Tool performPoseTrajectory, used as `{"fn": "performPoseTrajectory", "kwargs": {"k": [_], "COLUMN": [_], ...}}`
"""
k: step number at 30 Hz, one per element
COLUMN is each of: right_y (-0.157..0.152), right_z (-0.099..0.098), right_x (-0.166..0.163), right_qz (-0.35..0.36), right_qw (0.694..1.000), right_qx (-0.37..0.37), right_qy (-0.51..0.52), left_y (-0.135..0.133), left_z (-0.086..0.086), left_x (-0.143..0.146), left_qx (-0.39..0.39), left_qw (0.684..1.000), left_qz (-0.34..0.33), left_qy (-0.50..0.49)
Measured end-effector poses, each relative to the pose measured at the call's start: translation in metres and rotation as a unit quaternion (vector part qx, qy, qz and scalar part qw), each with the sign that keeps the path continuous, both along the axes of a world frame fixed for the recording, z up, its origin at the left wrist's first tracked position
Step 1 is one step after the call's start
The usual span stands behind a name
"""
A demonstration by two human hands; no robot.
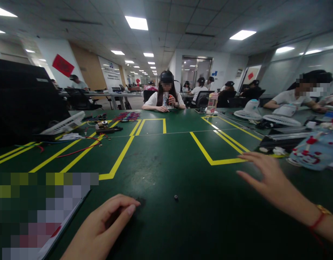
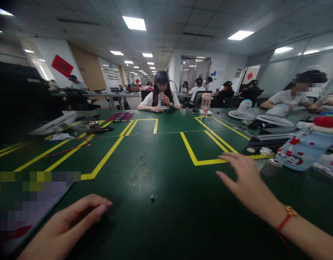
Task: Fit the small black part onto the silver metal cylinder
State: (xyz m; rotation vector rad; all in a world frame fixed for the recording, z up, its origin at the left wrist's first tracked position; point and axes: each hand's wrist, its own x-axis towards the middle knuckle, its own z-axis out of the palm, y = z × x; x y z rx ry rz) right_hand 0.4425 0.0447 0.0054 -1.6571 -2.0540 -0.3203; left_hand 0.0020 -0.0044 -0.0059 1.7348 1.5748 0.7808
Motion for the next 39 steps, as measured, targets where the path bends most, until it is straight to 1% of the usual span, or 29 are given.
{"fn": "performPoseTrajectory", "kwargs": {"k": [1,2,3,5,6,8,10,12,14,16,18,20,21,23,25,27,29,31,39], "right_y": [-0.003,-0.006,-0.008,-0.009,-0.007,-0.003,0.000,0.001,0.000,0.000,0.003,0.007,0.009,0.011,0.009,0.005,0.002,0.001,0.012], "right_z": [0.002,0.003,0.004,0.003,0.002,-0.002,-0.006,-0.005,0.001,0.011,0.024,0.035,0.039,0.043,0.042,0.037,0.032,0.031,0.034], "right_x": [-0.031,-0.061,-0.089,-0.134,-0.150,-0.171,-0.177,-0.174,-0.159,-0.132,-0.089,-0.035,-0.005,0.053,0.100,0.129,0.140,0.141,0.148], "right_qz": [0.076,0.144,0.195,0.259,0.275,0.288,0.293,0.289,0.266,0.213,0.118,-0.010,-0.074,-0.176,-0.234,-0.259,-0.270,-0.287,-0.339], "right_qw": [0.994,0.978,0.961,0.938,0.933,0.928,0.923,0.921,0.929,0.949,0.976,0.993,0.994,0.983,0.969,0.960,0.955,0.950,0.924], "right_qx": [-0.073,-0.134,-0.169,-0.199,-0.200,-0.204,-0.214,-0.221,-0.214,-0.189,-0.141,-0.088,-0.066,-0.059,-0.080,-0.106,-0.120,-0.119,-0.171], "right_qy": [0.038,0.070,0.097,0.119,0.122,0.122,0.128,0.139,0.144,0.135,0.113,0.078,0.054,0.006,-0.013,-0.005,0.008,0.017,0.049], "left_y": [0.000,0.000,0.000,0.000,0.000,0.000,-0.001,-0.002,-0.002,-0.003,-0.003,-0.003,-0.002,-0.002,-0.003,-0.003,-0.004,-0.004,-0.004], "left_z": [0.000,0.000,0.001,0.002,0.003,0.003,0.002,0.001,0.000,0.000,0.001,0.002,0.002,0.002,0.002,0.003,0.004,0.005,0.005], "left_x": [0.001,0.001,0.001,0.002,0.002,0.002,0.001,-0.001,-0.002,-0.001,0.001,0.002,0.003,0.004,0.004,0.004,0.004,0.004,0.003], "left_qx": [0.003,0.007,0.012,0.019,0.021,0.024,0.028,0.033,0.036,0.038,0.035,0.031,0.031,0.035,0.033,0.026,0.022,0.018,0.005], "left_qw": [1.000,1.000,1.000,1.000,1.000,0.999,0.999,0.999,0.999,0.999,0.999,0.999,0.999,0.999,0.999,0.999,0.999,0.999,1.000], "left_qz": [0.002,0.001,-0.001,-0.010,-0.016,-0.022,-0.023,-0.026,-0.028,-0.031,-0.032,-0.030,-0.028,-0.027,-0.024,-0.023,-0.017,-0.012,-0.015], "left_qy": [0.000,0.000,0.001,0.005,0.008,0.016,0.020,0.021,0.017,0.014,0.016,0.020,0.021,0.020,0.019,0.019,0.022,0.025,0.024]}}
